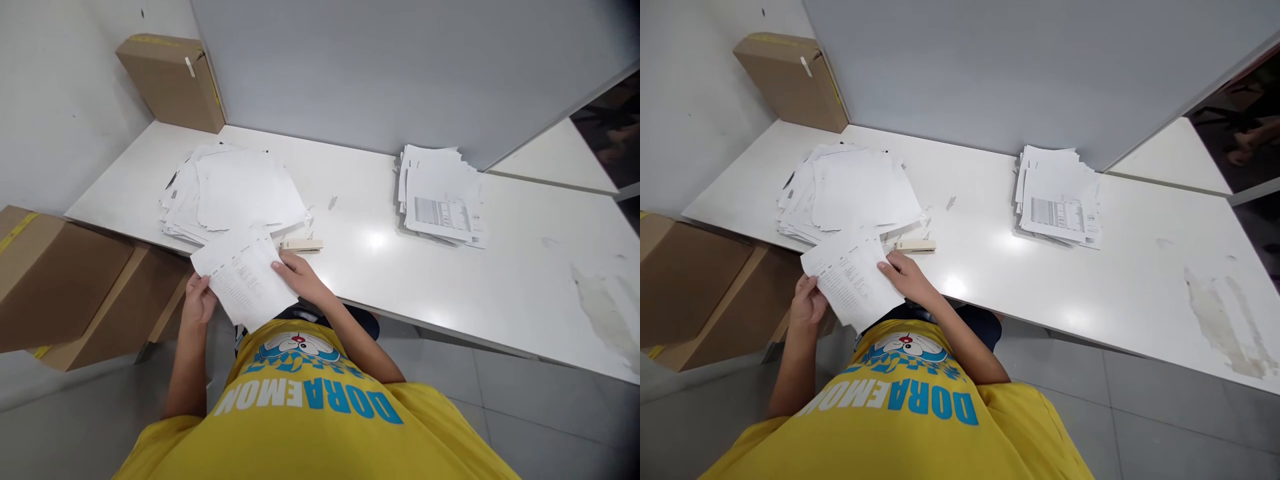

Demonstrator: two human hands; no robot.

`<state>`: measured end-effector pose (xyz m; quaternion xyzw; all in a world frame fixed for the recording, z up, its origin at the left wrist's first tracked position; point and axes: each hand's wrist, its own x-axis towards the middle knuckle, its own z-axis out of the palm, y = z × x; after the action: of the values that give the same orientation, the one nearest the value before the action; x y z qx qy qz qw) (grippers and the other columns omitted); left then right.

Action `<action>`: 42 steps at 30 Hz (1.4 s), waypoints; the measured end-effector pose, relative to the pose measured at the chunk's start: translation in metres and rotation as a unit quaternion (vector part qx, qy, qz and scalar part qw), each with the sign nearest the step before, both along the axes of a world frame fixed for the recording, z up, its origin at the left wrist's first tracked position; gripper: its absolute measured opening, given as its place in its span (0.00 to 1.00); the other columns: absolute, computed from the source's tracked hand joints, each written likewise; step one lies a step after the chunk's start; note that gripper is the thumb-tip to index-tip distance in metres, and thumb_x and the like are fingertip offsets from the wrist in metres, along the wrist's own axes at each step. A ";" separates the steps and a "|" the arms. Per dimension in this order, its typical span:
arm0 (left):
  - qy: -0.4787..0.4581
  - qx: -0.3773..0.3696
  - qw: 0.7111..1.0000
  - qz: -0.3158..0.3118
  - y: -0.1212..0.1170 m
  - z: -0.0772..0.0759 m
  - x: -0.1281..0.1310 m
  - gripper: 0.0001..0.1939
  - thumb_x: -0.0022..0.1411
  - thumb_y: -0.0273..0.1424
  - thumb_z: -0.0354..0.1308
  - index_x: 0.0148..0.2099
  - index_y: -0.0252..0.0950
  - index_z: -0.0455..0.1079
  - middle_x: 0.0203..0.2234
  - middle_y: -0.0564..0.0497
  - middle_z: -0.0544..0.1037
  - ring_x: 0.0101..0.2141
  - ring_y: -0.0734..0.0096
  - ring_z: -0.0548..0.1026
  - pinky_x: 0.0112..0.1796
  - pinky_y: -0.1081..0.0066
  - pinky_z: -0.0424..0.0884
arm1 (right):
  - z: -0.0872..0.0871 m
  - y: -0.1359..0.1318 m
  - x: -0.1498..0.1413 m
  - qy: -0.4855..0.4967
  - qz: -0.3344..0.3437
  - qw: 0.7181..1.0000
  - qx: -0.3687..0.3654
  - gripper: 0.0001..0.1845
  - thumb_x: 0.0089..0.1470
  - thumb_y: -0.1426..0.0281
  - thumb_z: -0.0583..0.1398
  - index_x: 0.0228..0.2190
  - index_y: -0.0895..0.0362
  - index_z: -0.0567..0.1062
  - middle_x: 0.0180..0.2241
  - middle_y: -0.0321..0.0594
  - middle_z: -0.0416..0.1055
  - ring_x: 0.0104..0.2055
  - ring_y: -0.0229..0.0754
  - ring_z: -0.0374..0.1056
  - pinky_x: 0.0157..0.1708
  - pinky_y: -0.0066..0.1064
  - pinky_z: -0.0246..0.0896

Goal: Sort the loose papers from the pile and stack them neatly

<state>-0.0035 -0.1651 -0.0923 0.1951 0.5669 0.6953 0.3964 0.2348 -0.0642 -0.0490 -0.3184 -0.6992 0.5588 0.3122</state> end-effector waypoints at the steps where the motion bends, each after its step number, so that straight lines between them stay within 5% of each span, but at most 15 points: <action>1: -0.006 -0.003 1.000 -0.006 -0.002 0.000 0.002 0.25 0.36 0.46 0.75 0.37 0.41 0.78 0.34 0.49 0.83 0.37 0.59 0.81 0.37 0.66 0.79 | -0.001 -0.001 0.004 0.022 -0.001 0.999 -0.033 0.19 0.59 0.51 0.55 0.27 0.52 0.62 0.28 0.35 0.62 0.32 0.42 0.62 0.35 0.35 0.59; 5: -0.054 -0.044 0.994 -0.082 -0.004 0.002 0.014 0.27 0.39 0.55 0.71 0.36 0.40 0.78 0.32 0.47 0.83 0.39 0.51 0.81 0.37 0.61 0.79 | 0.000 -0.004 0.016 0.130 0.027 0.976 -0.175 0.22 0.52 0.51 0.63 0.43 0.49 0.68 0.38 0.38 0.72 0.39 0.44 0.69 0.40 0.36 0.65; 9: -0.050 -0.042 0.994 -0.087 0.008 0.009 0.031 0.33 0.38 0.59 0.69 0.40 0.40 0.78 0.39 0.45 0.83 0.50 0.43 0.77 0.43 0.55 0.79 | 0.000 -0.006 0.022 0.158 0.003 0.958 -0.239 0.25 0.50 0.53 0.65 0.46 0.49 0.68 0.37 0.37 0.75 0.39 0.45 0.73 0.42 0.39 0.68; 13: -0.023 -0.021 0.994 -0.104 0.016 0.015 0.044 0.33 0.43 0.59 0.67 0.43 0.41 0.78 0.44 0.45 0.82 0.55 0.44 0.74 0.48 0.55 0.78 | -0.004 -0.009 0.022 0.157 -0.096 0.959 -0.215 0.23 0.50 0.54 0.64 0.44 0.50 0.69 0.30 0.34 0.73 0.33 0.43 0.71 0.36 0.36 0.67; 17: 0.025 -0.067 0.986 -0.151 0.008 0.012 0.057 0.30 0.38 0.47 0.75 0.43 0.40 0.78 0.41 0.45 0.83 0.49 0.44 0.77 0.46 0.56 0.78 | -0.008 -0.012 0.020 0.126 -0.194 0.955 -0.184 0.17 0.52 0.56 0.61 0.42 0.51 0.70 0.24 0.30 0.64 0.27 0.40 0.64 0.30 0.32 0.61; 21: 0.026 -0.109 0.984 -0.137 0.001 0.008 0.078 0.29 0.40 0.52 0.73 0.40 0.36 0.78 0.37 0.42 0.83 0.44 0.43 0.80 0.42 0.55 0.79 | -0.009 -0.018 0.016 0.127 -0.248 0.944 -0.176 0.17 0.55 0.58 0.58 0.44 0.51 0.68 0.26 0.33 0.66 0.29 0.41 0.64 0.31 0.33 0.62; 25: 0.017 -0.100 0.990 -0.101 0.000 0.006 0.082 0.29 0.42 0.53 0.72 0.39 0.37 0.78 0.36 0.42 0.83 0.42 0.44 0.81 0.41 0.54 0.80 | -0.006 -0.010 0.023 0.098 -0.231 0.960 -0.121 0.16 0.60 0.57 0.54 0.45 0.51 0.69 0.37 0.40 0.73 0.40 0.46 0.70 0.41 0.37 0.66; 29: 0.040 -0.100 0.992 -0.070 0.005 0.006 0.048 0.30 0.38 0.51 0.74 0.39 0.36 0.78 0.36 0.42 0.83 0.40 0.46 0.81 0.37 0.57 0.81 | -0.008 0.023 0.039 -0.046 -0.199 0.975 0.092 0.18 0.61 0.59 0.55 0.50 0.52 0.71 0.50 0.47 0.71 0.54 0.52 0.65 0.53 0.45 0.61; 33: 0.078 -0.119 0.986 -0.085 0.016 0.019 0.006 0.33 0.33 0.50 0.76 0.38 0.34 0.78 0.35 0.42 0.84 0.36 0.50 0.82 0.34 0.62 0.81 | -0.016 0.052 0.051 -0.241 -0.068 0.937 0.244 0.19 0.58 0.71 0.56 0.51 0.55 0.72 0.52 0.52 0.71 0.57 0.57 0.62 0.57 0.52 0.53; 37: 0.120 -0.183 0.956 -0.194 0.031 0.042 -0.005 0.32 0.41 0.51 0.73 0.44 0.36 0.78 0.39 0.44 0.84 0.40 0.50 0.82 0.39 0.61 0.81 | -0.024 0.058 0.082 -0.288 -0.058 0.923 0.249 0.18 0.59 0.74 0.53 0.50 0.58 0.74 0.45 0.51 0.73 0.47 0.55 0.66 0.48 0.46 0.61; 42: 0.172 -0.195 0.891 -0.371 0.065 0.055 0.023 0.36 0.50 0.52 0.68 0.58 0.41 0.71 0.49 0.45 0.80 0.47 0.47 0.79 0.43 0.58 0.79 | -0.035 0.055 0.145 -0.266 -0.169 0.921 0.231 0.18 0.59 0.70 0.55 0.50 0.56 0.73 0.45 0.49 0.73 0.48 0.55 0.66 0.50 0.48 0.64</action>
<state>0.0191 -0.1000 -0.0374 0.4265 0.6367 0.3285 0.5521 0.3796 -0.0088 -0.0838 -0.4876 -0.8021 0.2156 0.2691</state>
